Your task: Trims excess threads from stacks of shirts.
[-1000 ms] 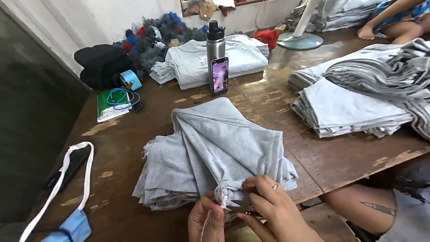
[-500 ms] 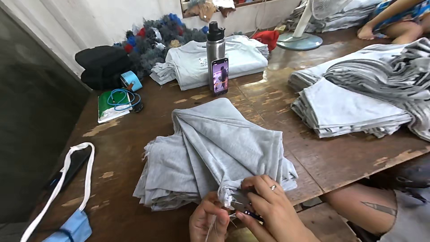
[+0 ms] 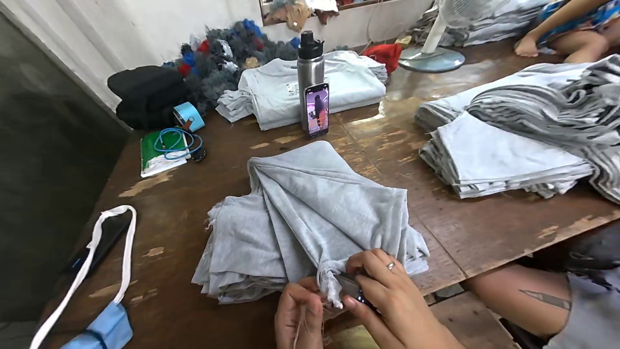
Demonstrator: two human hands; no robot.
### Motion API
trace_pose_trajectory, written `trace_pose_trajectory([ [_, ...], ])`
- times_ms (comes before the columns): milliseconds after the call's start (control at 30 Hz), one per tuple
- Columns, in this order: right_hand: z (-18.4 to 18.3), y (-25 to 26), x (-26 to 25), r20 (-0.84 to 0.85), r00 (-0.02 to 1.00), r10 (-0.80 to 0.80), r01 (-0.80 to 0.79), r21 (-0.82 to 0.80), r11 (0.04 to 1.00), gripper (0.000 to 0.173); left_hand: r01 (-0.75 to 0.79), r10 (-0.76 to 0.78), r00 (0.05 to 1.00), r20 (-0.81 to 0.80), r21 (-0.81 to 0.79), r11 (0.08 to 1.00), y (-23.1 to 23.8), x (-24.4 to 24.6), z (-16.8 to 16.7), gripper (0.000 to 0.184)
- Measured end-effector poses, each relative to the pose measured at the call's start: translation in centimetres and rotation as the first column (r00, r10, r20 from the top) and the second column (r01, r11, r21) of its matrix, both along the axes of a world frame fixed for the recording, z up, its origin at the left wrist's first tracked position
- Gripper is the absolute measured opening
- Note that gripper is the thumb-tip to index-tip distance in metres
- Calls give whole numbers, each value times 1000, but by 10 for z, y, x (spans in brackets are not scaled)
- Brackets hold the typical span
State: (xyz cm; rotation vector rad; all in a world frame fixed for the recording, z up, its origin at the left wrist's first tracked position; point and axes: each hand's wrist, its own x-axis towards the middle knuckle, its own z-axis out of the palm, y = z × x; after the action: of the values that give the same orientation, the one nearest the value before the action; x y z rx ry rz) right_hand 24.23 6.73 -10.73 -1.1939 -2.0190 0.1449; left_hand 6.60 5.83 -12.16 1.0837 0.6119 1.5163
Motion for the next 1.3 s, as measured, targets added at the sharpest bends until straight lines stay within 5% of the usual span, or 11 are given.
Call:
trace_pose_trajectory([
  [700,12,2,3,28,997,68,-65,-94,994,53,49,-45,991,129,-25,999,2,0,-3,26],
  [1300,2,-4,-3,-15,1000,24,-24,-59,998,45,-41,42,999,9,-29,999,1,4,-4,20],
])
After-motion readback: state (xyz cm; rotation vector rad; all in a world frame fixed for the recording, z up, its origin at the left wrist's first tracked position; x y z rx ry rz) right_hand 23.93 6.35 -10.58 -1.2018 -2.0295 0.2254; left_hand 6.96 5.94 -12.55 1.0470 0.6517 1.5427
